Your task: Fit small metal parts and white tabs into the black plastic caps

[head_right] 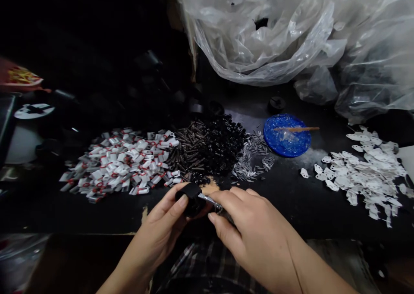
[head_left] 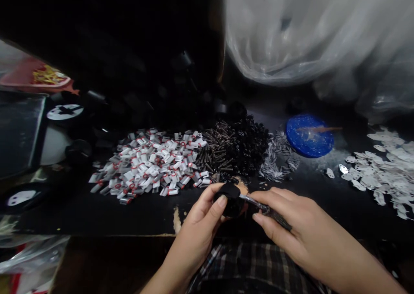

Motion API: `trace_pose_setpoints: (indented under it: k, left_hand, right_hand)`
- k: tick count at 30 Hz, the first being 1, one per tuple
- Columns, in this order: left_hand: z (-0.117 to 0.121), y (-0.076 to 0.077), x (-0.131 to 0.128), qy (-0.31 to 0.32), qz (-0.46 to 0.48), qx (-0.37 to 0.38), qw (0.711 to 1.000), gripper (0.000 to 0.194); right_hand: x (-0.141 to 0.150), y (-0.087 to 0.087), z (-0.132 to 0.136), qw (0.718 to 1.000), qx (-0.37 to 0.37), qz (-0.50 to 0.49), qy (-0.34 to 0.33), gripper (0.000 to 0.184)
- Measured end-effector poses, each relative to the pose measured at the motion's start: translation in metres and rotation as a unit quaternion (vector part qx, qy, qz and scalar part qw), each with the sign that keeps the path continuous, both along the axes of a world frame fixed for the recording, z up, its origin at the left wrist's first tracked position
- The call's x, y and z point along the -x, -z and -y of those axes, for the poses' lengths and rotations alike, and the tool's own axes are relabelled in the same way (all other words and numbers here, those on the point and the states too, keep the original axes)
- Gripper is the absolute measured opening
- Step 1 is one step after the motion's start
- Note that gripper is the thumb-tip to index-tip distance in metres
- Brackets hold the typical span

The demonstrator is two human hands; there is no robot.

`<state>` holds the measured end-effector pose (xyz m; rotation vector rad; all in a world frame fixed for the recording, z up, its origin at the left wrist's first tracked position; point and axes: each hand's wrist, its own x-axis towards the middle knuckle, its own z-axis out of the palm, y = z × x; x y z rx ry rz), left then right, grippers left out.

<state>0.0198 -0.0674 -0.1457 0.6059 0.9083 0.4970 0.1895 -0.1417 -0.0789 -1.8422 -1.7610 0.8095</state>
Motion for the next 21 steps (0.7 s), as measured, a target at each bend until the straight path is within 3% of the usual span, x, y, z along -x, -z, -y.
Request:
trace_pose_setpoints:
  k: [10, 14, 18, 21]
  left_hand:
    - [-0.007, 0.003, 0.005, 0.097, 0.017, -0.036, 0.994, 0.021]
    - [-0.007, 0.002, 0.004, 0.144, -0.018, -0.100, 0.984, 0.022]
    - [-0.009, 0.003, 0.015, 0.179, -0.072, -0.247, 0.950, 0.018]
    - [-0.010, 0.005, 0.028, 0.210, -0.050, -0.431, 0.876, 0.032]
  right_hand:
    - [-0.001, -0.002, 0.006, 0.999, 0.036, -0.023, 0.021, 0.017]
    - [-0.001, -0.002, 0.008, 0.999, 0.038, -0.017, 0.021, 0.017]
    - [-0.006, -0.005, 0.012, 0.992, 0.095, -0.077, 0.025, 0.015]
    - [-0.012, -0.009, 0.017, 0.968, 0.172, -0.185, -0.009, 0.020]
